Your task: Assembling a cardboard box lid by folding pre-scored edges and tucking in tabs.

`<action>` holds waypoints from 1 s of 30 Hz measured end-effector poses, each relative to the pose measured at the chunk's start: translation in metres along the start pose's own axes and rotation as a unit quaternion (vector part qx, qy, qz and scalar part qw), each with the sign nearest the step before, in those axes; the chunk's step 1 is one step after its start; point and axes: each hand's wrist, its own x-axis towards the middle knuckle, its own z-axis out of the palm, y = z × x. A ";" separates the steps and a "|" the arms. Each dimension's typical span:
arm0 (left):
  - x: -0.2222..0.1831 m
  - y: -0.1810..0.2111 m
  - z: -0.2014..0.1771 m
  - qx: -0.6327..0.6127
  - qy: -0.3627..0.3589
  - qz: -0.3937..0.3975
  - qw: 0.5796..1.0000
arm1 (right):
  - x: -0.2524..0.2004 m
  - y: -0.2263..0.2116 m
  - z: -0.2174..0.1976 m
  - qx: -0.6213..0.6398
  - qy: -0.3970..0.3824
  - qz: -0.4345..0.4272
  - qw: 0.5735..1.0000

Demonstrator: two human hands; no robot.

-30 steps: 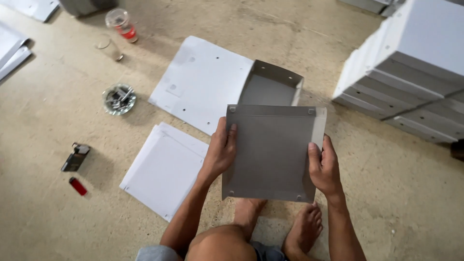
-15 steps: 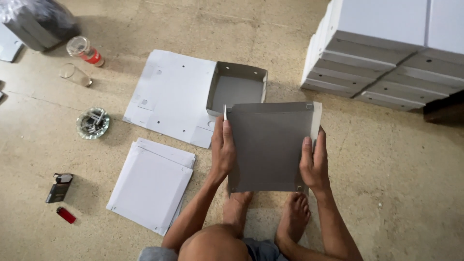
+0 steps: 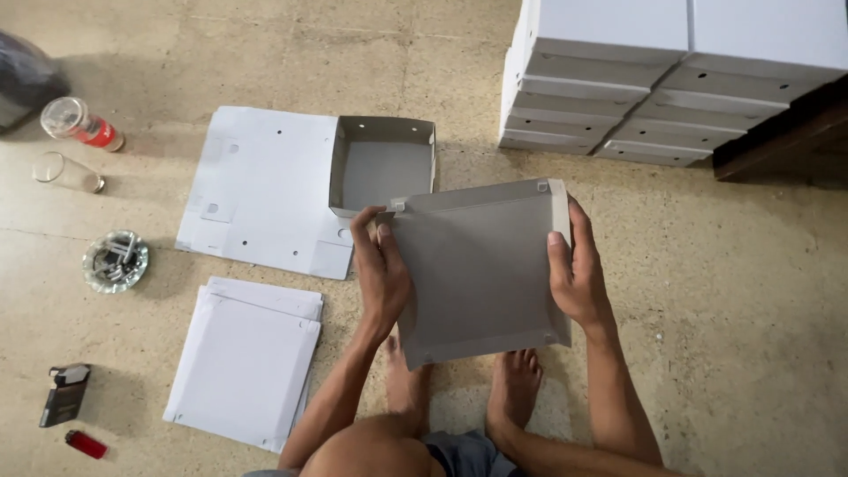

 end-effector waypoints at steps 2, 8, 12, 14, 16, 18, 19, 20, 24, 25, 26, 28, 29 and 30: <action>-0.004 -0.007 0.000 0.002 -0.005 -0.008 1.000 | -0.002 0.005 -0.003 0.018 -0.010 -0.007 1.000; 0.004 -0.016 -0.001 0.019 -0.021 -0.005 1.000 | 0.002 0.048 -0.003 0.080 -0.018 0.006 0.997; 0.005 -0.009 0.007 0.031 -0.030 0.013 0.999 | 0.003 0.070 0.000 0.047 0.018 0.019 0.999; 0.007 -0.027 0.013 0.021 -0.043 0.014 0.999 | 0.003 0.065 -0.002 0.034 0.031 0.019 0.999; 0.010 -0.035 0.017 0.010 -0.056 0.015 0.998 | 0.005 0.062 -0.003 0.020 0.044 0.018 0.999; 0.012 -0.034 0.020 -0.050 -0.075 -0.030 0.996 | 0.005 0.060 -0.004 0.038 0.045 0.034 0.998; 0.013 -0.035 0.021 -0.051 -0.075 -0.030 0.995 | 0.005 0.062 -0.003 0.037 0.046 0.034 0.998; 0.014 -0.035 0.022 -0.099 -0.087 -0.057 0.990 | 0.005 0.064 -0.002 0.041 0.056 0.038 0.997; 0.021 -0.043 0.025 -0.151 -0.127 -0.099 0.975 | 0.003 0.060 0.001 0.097 0.088 0.061 0.989; 0.022 -0.042 0.027 -0.151 -0.127 -0.099 0.975 | 0.002 0.066 0.001 0.096 0.089 0.062 0.989; 0.023 -0.040 0.029 -0.146 -0.128 -0.118 0.974 | 0.000 0.072 0.000 0.117 0.083 0.074 0.987; 0.025 -0.040 0.033 -0.140 -0.130 -0.137 0.972 | 0.001 0.084 0.000 0.137 0.077 0.086 0.984; 0.027 -0.042 0.035 -0.133 -0.127 -0.139 0.973 | 0.001 0.092 -0.001 0.124 0.073 0.108 0.984; 0.028 -0.044 0.039 -0.126 -0.125 -0.141 0.974 | 0.001 0.099 -0.001 0.112 0.069 0.129 0.983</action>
